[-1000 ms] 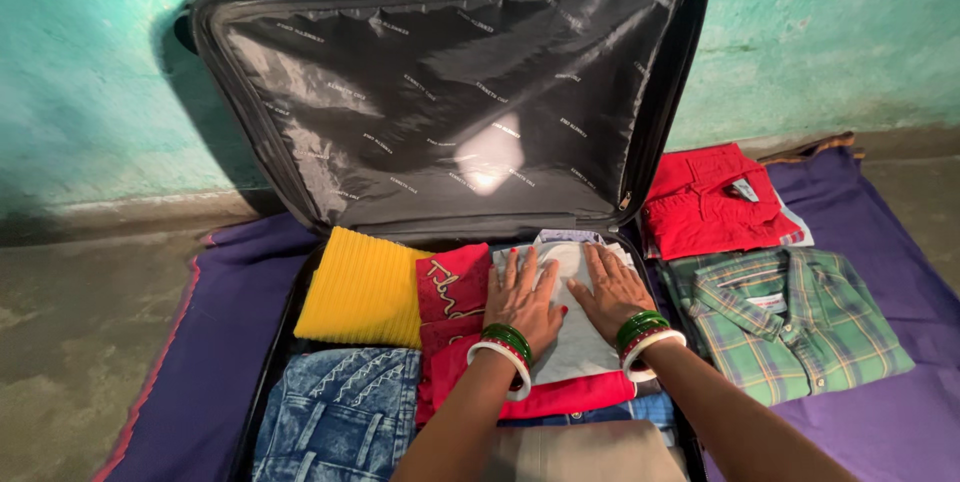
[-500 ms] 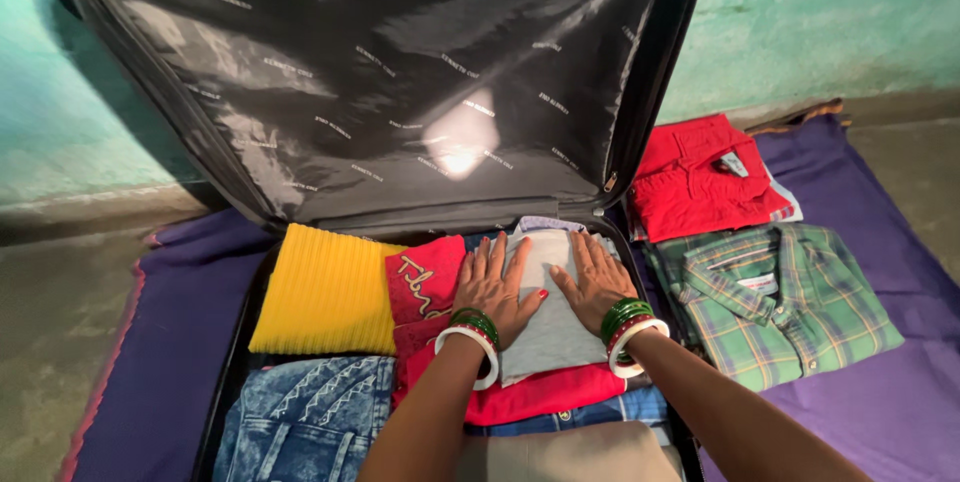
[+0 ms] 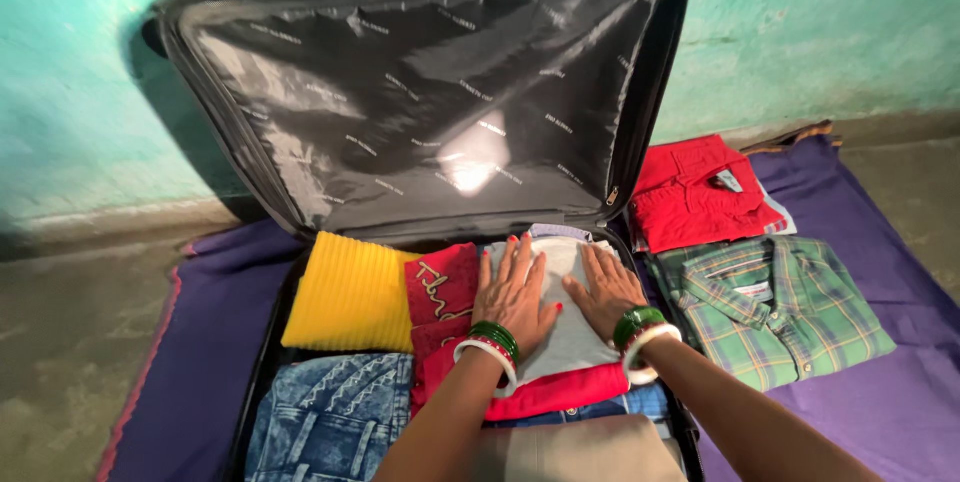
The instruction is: The person packs various items of clothing, including shirts, pants, and a patterned fabric, into an open suitcase by hand.
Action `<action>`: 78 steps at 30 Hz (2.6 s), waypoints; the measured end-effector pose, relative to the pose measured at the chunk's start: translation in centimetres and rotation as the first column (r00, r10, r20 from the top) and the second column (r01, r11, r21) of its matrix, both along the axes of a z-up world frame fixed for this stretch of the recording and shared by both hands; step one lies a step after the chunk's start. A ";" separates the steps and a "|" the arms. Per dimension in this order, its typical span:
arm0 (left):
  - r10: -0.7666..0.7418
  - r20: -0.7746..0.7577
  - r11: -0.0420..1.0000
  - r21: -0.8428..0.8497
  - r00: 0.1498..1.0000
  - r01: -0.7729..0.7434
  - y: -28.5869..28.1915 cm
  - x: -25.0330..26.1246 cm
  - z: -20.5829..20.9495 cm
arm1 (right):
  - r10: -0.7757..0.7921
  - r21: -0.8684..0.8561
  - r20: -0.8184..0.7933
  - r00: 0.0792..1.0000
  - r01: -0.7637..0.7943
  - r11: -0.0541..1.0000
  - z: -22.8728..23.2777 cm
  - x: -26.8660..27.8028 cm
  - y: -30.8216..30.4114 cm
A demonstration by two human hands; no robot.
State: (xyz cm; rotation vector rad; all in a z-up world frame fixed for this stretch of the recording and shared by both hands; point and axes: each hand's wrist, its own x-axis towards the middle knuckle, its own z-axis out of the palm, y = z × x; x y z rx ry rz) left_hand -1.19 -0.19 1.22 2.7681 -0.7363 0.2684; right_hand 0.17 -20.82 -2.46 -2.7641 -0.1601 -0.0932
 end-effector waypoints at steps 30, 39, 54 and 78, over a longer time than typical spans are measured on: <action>0.114 -0.438 0.956 0.291 0.892 0.021 -0.8 -1.0 3.9 | 0.028 0.091 -0.131 0.991 -0.016 0.996 -1.2 -1.9 -1.0; -0.192 -0.186 0.975 0.077 0.964 0.210 -5.3 -3.3 6.0 | -0.095 0.292 0.061 0.994 0.073 0.954 0.5 0.4 -8.9; -0.277 -0.304 0.922 0.185 0.912 0.341 -9.2 -4.7 2.4 | -0.486 -0.018 -0.297 0.822 0.504 0.864 -5.8 -5.6 -30.8; -0.230 -0.319 0.953 0.117 0.919 0.279 -14.2 -5.4 0.9 | -0.519 0.535 -0.786 0.337 0.791 -0.296 -4.0 -9.5 -25.7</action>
